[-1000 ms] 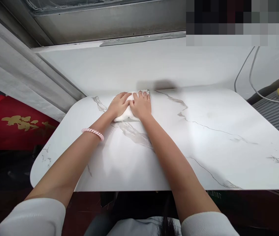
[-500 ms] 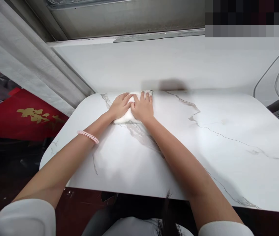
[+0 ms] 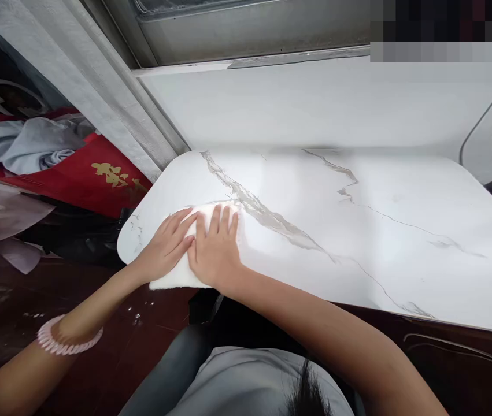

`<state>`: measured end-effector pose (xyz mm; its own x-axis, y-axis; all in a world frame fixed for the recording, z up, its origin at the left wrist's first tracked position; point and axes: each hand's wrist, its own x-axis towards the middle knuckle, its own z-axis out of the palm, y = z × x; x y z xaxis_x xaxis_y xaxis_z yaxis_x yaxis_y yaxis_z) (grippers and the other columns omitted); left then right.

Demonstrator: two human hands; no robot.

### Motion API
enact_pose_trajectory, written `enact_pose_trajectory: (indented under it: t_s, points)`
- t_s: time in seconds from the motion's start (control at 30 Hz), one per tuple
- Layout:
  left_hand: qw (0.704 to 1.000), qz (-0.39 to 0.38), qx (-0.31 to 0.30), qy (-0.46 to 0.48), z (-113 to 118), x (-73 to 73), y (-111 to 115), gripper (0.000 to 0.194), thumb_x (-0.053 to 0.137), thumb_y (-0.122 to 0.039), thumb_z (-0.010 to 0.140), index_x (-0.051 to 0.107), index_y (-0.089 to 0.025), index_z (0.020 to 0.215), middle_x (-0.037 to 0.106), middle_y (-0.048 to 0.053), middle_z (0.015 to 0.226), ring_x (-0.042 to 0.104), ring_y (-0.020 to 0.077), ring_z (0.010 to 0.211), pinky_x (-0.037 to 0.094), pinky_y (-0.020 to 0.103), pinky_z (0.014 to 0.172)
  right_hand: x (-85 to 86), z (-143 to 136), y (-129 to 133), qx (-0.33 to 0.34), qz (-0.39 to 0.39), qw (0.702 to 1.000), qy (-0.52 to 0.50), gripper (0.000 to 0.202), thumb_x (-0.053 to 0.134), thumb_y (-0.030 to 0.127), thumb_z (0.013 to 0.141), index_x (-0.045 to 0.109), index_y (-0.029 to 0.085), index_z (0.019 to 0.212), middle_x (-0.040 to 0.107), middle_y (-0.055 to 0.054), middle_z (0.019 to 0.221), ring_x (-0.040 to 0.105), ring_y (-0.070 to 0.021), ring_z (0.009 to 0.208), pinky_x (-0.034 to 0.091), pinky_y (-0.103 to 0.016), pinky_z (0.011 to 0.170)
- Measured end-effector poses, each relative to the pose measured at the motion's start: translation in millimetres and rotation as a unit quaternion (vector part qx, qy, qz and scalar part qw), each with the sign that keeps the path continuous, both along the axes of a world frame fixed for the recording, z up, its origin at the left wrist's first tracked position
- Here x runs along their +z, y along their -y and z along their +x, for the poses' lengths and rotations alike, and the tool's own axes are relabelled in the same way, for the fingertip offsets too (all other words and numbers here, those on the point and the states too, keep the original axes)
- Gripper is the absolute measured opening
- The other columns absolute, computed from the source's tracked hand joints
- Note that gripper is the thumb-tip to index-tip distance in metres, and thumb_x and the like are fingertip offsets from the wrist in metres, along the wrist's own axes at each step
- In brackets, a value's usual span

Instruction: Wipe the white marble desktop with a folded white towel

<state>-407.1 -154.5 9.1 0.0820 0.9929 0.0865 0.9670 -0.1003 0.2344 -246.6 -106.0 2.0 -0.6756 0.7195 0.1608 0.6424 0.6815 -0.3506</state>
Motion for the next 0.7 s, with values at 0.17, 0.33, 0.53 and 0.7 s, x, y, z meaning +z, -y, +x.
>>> enact_pose_trajectory:
  t_s: [0.17,0.33,0.53,0.7]
  points:
    - [1.0,0.019,0.006,-0.001,-45,-2.2,20,0.052,0.023,-0.044,0.103,0.034,-0.021,0.149,0.038,0.014,0.154,0.032,0.0289,0.144,0.027,0.052,0.119,7.5,-37,14,0.053,-0.033,0.998,-0.012,0.063,0.032,0.036,0.102,0.029,0.002,0.155,0.021,-0.031,0.161,0.015,-0.046,0.15,0.009,-0.066,0.118]
    - [1.0,0.014,0.002,-0.014,-86,-7.0,-16,0.057,0.022,-0.046,0.101,0.035,-0.017,0.149,0.039,0.017,0.152,0.033,0.0315,0.143,0.026,0.053,0.119,4.0,-74,-15,0.03,-0.022,0.999,-0.024,0.062,0.036,0.035,0.101,0.032,0.003,0.154,0.025,-0.029,0.16,0.018,-0.0445,0.149,0.009,-0.063,0.119]
    - [1.0,0.018,0.019,-0.007,-117,-11.4,-108,0.054,0.028,-0.042,0.099,0.039,-0.018,0.146,0.044,0.014,0.149,0.035,0.0295,0.141,0.025,0.051,0.12,-1.6,-107,-98,-0.005,-0.005,1.0,-0.022,0.058,0.037,0.034,0.1,0.037,0.01,0.153,0.029,-0.023,0.161,0.02,-0.0406,0.149,0.009,-0.062,0.119]
    - [0.999,0.031,0.02,0.001,-131,-12.0,-180,0.051,0.032,-0.036,0.098,0.043,-0.015,0.143,0.049,0.011,0.144,0.038,0.0275,0.139,0.024,0.047,0.12,0.8,-125,-161,-0.032,-0.015,0.999,-0.01,0.056,0.035,0.034,0.1,0.037,0.013,0.153,0.029,-0.019,0.162,0.02,-0.0373,0.15,0.008,-0.062,0.119]
